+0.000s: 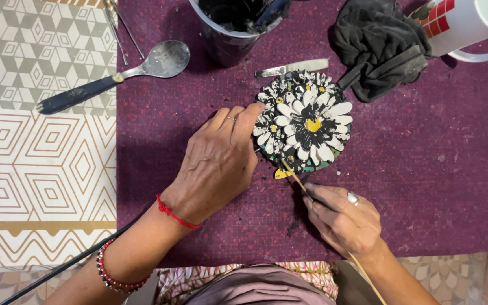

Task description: Painting details on a flower-shaped craft object using a thin stick and black paint

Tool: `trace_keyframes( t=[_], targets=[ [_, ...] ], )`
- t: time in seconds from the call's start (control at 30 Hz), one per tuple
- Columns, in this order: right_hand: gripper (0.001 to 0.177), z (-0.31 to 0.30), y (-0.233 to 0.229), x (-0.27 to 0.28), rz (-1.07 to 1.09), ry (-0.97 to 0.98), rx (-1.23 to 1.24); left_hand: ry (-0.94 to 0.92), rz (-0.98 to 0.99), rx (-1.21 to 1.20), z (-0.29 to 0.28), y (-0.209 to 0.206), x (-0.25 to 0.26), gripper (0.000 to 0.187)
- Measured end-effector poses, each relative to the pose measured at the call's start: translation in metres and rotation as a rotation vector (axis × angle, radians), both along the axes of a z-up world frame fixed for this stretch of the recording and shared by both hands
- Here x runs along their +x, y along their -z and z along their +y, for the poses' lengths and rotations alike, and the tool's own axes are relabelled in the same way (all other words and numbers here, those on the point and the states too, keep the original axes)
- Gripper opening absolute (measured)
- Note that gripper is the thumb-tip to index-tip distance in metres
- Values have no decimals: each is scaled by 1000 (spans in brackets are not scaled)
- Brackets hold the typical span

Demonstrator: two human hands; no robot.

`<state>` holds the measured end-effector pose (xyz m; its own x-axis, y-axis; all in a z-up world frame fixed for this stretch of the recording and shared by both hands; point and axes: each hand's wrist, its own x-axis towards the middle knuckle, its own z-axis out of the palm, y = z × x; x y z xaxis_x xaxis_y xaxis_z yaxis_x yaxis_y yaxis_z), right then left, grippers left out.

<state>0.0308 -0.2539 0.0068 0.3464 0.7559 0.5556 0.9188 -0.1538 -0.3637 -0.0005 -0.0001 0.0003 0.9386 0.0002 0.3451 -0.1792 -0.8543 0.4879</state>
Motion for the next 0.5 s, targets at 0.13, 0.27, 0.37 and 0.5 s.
trace_keyframes(
  t=[0.13,0.27,0.37,0.5],
  targets=[
    [19,-6,8,1,-18,37,-1,2,-1,-2,-1,0,0,55],
    [15,2,0,1,22,-26,-2,-9,-13,-10,0,-1,-1,50],
    [15,1,-1,0,12,-41,-6,-10,-4,-10,-1,-1,-1,50],
    [14,-2,1,0,4,-3,0,-12,-14,-4,-1,0,0,48]
  ],
)
